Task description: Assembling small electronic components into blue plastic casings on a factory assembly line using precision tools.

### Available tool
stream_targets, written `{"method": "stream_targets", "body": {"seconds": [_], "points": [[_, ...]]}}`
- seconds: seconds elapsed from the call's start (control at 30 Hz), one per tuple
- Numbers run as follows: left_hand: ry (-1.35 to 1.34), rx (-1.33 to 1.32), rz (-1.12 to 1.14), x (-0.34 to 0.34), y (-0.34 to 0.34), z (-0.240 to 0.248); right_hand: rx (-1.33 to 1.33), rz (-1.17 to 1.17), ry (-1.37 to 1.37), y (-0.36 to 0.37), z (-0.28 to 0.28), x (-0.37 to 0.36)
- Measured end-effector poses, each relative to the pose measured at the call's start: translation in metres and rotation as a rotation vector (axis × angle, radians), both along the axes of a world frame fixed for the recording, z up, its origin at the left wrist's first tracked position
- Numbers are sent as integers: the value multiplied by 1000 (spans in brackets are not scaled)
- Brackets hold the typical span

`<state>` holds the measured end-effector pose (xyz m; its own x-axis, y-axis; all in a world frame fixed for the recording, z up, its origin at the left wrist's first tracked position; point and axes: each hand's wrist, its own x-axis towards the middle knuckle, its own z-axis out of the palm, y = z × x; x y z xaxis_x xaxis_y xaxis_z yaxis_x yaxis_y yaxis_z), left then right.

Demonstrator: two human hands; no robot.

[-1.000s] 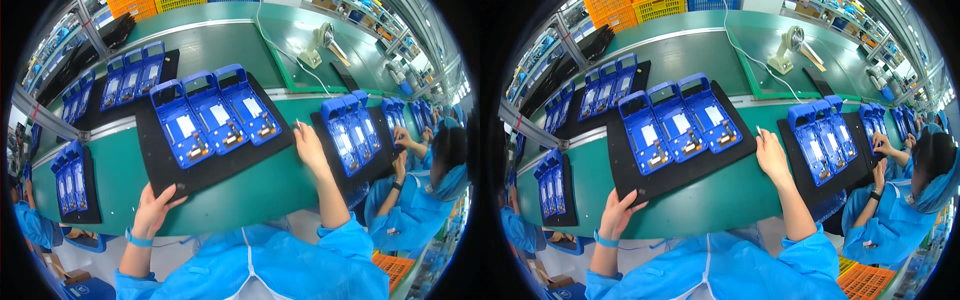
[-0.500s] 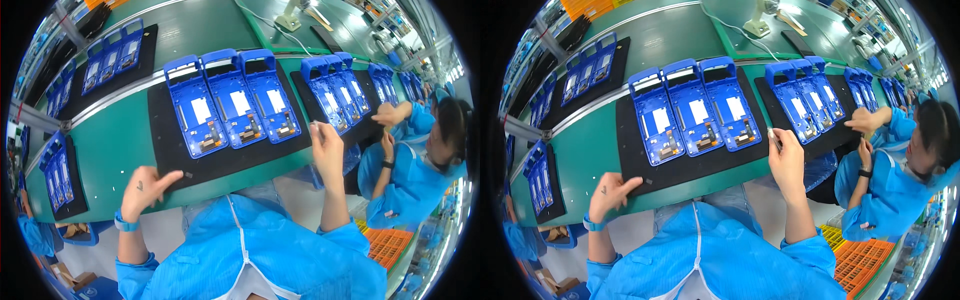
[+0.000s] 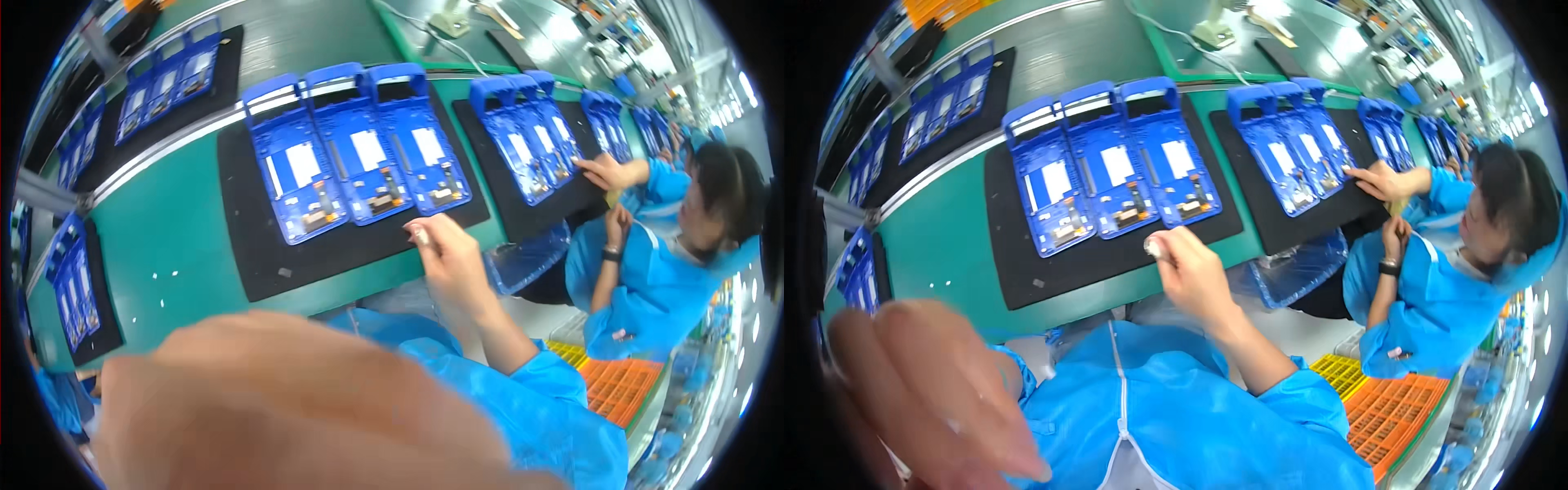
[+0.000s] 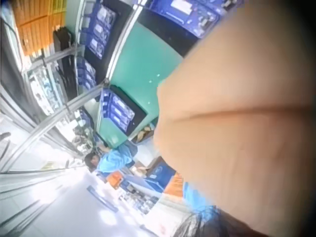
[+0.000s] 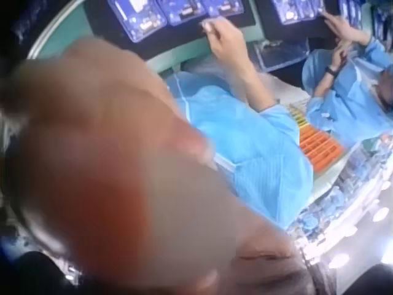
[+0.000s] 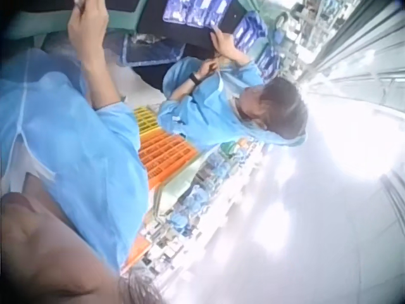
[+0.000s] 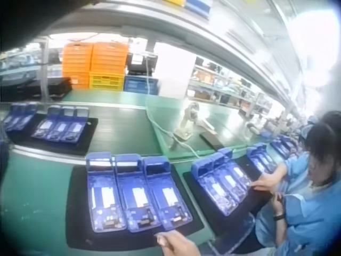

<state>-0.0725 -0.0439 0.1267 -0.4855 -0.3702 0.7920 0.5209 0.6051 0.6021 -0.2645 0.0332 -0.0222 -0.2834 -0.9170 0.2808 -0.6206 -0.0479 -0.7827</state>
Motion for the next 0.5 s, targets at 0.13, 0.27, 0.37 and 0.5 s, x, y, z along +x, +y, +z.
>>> {"method": "stream_targets", "body": {"seconds": [0.13, 0.27, 0.37, 0.5], "points": [[137, 24, -44, -19, 6, 2, -36, -2, -35, 12, -5, -3], [250, 40, -3, -21, 14, 3, -38, 13, -26, 16, -4, -5], [326, 30, 85, -10, 22, 6, -35, 37, -27, 15, -1, -3], [421, -10, 245, 18, 38, 13, -5, 18, -11, 18, 4, 0]]}}
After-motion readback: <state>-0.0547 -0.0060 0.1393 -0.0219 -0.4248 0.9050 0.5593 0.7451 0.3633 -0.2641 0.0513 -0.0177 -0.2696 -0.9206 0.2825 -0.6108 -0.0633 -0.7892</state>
